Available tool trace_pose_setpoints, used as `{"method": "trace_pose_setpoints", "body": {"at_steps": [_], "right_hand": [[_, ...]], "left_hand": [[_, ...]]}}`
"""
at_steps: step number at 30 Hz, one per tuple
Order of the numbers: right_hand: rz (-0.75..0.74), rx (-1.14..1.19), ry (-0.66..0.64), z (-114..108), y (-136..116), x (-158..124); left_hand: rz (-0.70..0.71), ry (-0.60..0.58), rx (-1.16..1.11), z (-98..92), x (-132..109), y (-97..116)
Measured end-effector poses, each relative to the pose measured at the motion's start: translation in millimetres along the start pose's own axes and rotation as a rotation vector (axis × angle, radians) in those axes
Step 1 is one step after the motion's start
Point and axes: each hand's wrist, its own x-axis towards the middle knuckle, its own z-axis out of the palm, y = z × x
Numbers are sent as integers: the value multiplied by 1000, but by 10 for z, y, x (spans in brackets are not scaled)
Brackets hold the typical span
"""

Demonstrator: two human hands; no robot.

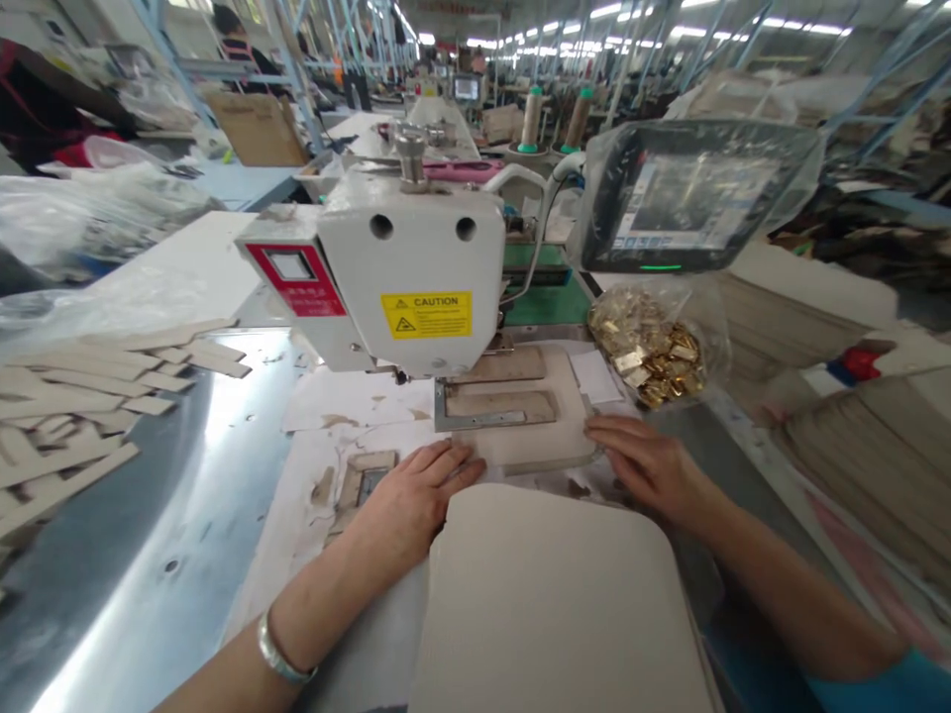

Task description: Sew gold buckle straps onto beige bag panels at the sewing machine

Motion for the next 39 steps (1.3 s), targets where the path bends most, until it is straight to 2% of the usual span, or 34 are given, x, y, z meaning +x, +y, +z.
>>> {"method": "trace_pose_setpoints", "body": {"at_steps": [3, 6, 16, 22, 27, 39], "right_hand": [[4, -87, -107, 98, -7, -195], [4, -234, -142, 162, 13, -311], [10, -375, -137, 170, -19, -267], [28, -161, -90, 98, 44, -132], [7, 12, -13, 71, 121, -27], [-21, 58, 2, 92, 149, -54]], "left_hand": [[-10, -17, 1, -2, 5, -1], [-12, -46, 16, -23, 12, 5], [-19, -84, 38, -31, 19, -4], [-16, -77, 41, -38, 29, -1], [41, -36, 7, -93, 56, 11], [49, -11, -47, -132, 116, 28]]}}
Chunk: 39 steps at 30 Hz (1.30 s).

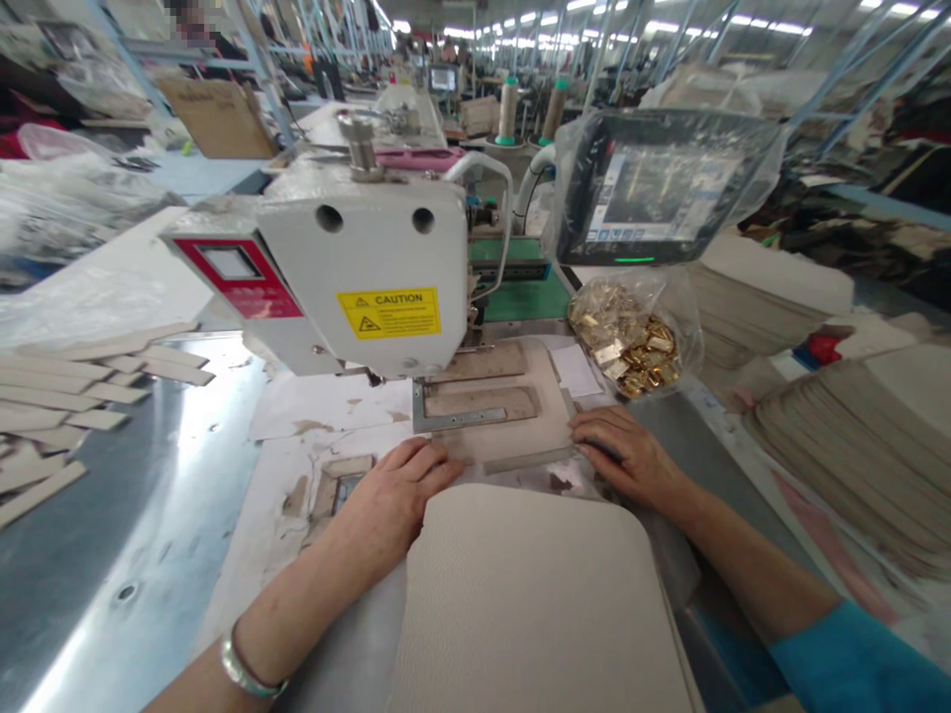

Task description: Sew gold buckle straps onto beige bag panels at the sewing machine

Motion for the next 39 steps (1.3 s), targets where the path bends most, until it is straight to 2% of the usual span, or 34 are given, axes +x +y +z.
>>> {"method": "trace_pose_setpoints", "body": {"at_steps": [5, 10, 14, 19, 23, 29, 35, 39], "right_hand": [[-4, -141, -116, 20, -62, -10], [-39, -130, -64, 66, -48, -22], [50, -181, -2, 161, 46, 164], [115, -344, -73, 182, 113, 466], [130, -344, -130, 180, 212, 532], [139, -349, -190, 224, 281, 535], [143, -278, -142, 234, 310, 557], [141, -325, -150, 225, 302, 582]], "left_hand": [[-42, -10, 28, 29, -31, 14], [-119, -43, 47, -13, -89, 101], [-151, -56, 44, -53, -97, 120], [-124, -27, 32, 7, -108, 72], [-128, -14, 22, 65, -106, 22], [-132, -36, 41, 33, -107, 44], [-134, -23, 47, 53, -111, 44], [-130, -1, 61, 86, -122, 48]]}}
